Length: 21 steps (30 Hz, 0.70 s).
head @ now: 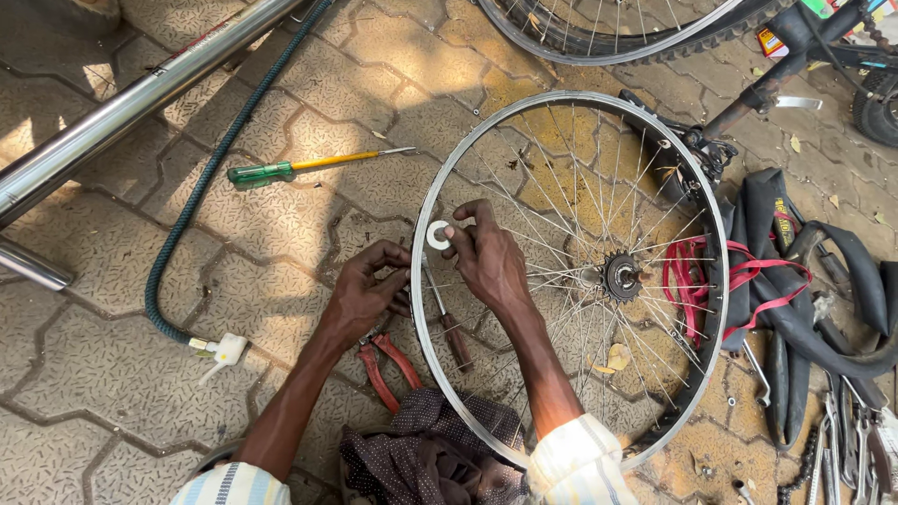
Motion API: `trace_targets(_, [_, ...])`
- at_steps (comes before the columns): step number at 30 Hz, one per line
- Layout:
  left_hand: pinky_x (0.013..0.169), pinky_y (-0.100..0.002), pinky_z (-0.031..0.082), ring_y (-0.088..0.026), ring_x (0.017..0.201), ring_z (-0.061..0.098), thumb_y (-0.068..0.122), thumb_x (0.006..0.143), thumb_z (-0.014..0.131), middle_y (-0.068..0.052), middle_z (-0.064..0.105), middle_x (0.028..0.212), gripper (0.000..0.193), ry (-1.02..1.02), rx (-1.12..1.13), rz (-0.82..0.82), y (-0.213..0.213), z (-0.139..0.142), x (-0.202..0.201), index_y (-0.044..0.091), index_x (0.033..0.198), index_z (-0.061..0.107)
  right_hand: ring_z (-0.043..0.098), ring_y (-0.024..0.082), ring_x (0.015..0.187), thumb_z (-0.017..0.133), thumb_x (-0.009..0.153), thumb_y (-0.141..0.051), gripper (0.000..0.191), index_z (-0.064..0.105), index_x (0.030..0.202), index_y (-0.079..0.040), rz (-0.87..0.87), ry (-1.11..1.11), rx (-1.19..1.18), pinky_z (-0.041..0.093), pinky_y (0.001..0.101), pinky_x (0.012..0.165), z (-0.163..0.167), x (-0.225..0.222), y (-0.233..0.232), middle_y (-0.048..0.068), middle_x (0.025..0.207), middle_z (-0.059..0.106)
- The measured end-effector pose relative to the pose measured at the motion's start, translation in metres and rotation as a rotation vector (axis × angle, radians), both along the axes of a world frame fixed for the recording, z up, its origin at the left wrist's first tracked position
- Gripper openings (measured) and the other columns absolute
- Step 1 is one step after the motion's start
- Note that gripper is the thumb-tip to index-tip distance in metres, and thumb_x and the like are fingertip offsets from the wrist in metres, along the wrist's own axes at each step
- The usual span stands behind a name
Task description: The person sits on the ground and uses a spoke wrench to tighten the nipples on a bicycle wheel rim. They rotate the wheel and continue adjusting multiple spokes with the wrench.
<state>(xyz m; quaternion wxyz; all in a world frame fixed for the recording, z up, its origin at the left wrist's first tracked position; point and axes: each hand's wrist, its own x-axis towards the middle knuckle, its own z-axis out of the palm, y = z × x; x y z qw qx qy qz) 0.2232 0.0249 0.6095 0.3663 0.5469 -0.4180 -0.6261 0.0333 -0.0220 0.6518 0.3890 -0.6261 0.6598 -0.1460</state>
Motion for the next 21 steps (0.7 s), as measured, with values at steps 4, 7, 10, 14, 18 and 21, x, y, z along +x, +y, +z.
trace_targets(4, [0.055, -0.036, 0.063, -0.022, 0.063, 0.070, 0.023, 0.100, 0.061, -0.017, 0.072, 0.091, 0.022, -0.130, -0.089, 0.014, -0.001, -0.008, 0.001, 0.002, 0.098, 0.066, 0.073, 0.028, 0.088, 0.057, 0.100, -0.040, 0.032, 0.067, 0.114, -0.013, 0.054, 0.038, -0.153, 0.056, 0.0470, 0.077, -0.001, 0.002, 0.002, 0.018, 0.110, 0.077])
trace_targets(7, [0.053, -0.039, 0.066, -0.023, 0.060, 0.071, 0.032, 0.100, 0.059, -0.015, 0.073, 0.091, 0.031, -0.139, -0.061, -0.012, -0.003, -0.012, 0.003, 0.002, 0.097, 0.063, 0.070, 0.030, 0.092, 0.068, 0.088, -0.042, 0.041, 0.068, 0.113, -0.009, 0.173, -0.040, -0.276, 0.055, 0.0486, 0.077, -0.004, -0.004, 0.004, 0.018, 0.108, 0.074])
trace_targets(10, [0.055, -0.042, 0.064, -0.029, 0.064, 0.070, 0.030, 0.099, 0.060, -0.021, 0.070, 0.094, 0.030, -0.129, -0.012, -0.032, -0.004, -0.009, 0.004, 0.000, 0.102, 0.062, 0.071, 0.027, 0.085, 0.071, 0.085, -0.044, 0.041, 0.068, 0.106, -0.008, 0.192, -0.074, -0.242, 0.055, 0.0506, 0.075, -0.008, -0.008, 0.002, 0.014, 0.098, 0.075])
trace_targets(14, [0.067, -0.048, 0.064, -0.032, 0.102, 0.074, 0.021, 0.096, 0.066, -0.017, 0.064, 0.130, 0.050, -0.086, 0.056, 0.096, -0.003, -0.002, 0.003, 0.016, 0.138, 0.040, 0.064, 0.023, 0.065, 0.064, 0.097, -0.043, 0.033, 0.070, 0.099, -0.011, 0.066, 0.034, -0.063, 0.053, 0.0469, 0.067, -0.013, -0.003, -0.003, 0.011, 0.083, 0.074])
trace_targets(18, [0.097, -0.051, 0.052, -0.033, 0.125, 0.060, 0.015, 0.094, 0.060, -0.016, 0.063, 0.139, 0.039, -0.181, -0.214, 0.023, -0.005, -0.005, -0.001, 0.015, 0.134, 0.061, 0.059, 0.020, 0.059, 0.065, 0.096, -0.031, 0.026, 0.067, 0.095, -0.005, -0.034, -0.020, -0.064, 0.052, 0.0414, 0.057, -0.012, -0.001, -0.002, 0.014, 0.079, 0.072])
trace_targets(21, [0.103, -0.051, 0.051, -0.032, 0.127, 0.057, 0.012, 0.095, 0.062, -0.015, 0.060, 0.140, 0.030, -0.215, -0.264, 0.055, -0.010, -0.013, -0.002, 0.015, 0.124, 0.068, 0.067, 0.021, 0.071, 0.066, 0.091, -0.023, 0.019, 0.066, 0.096, -0.004, -0.095, -0.165, -0.186, 0.060, 0.0395, 0.066, -0.009, -0.001, 0.003, 0.014, 0.090, 0.072])
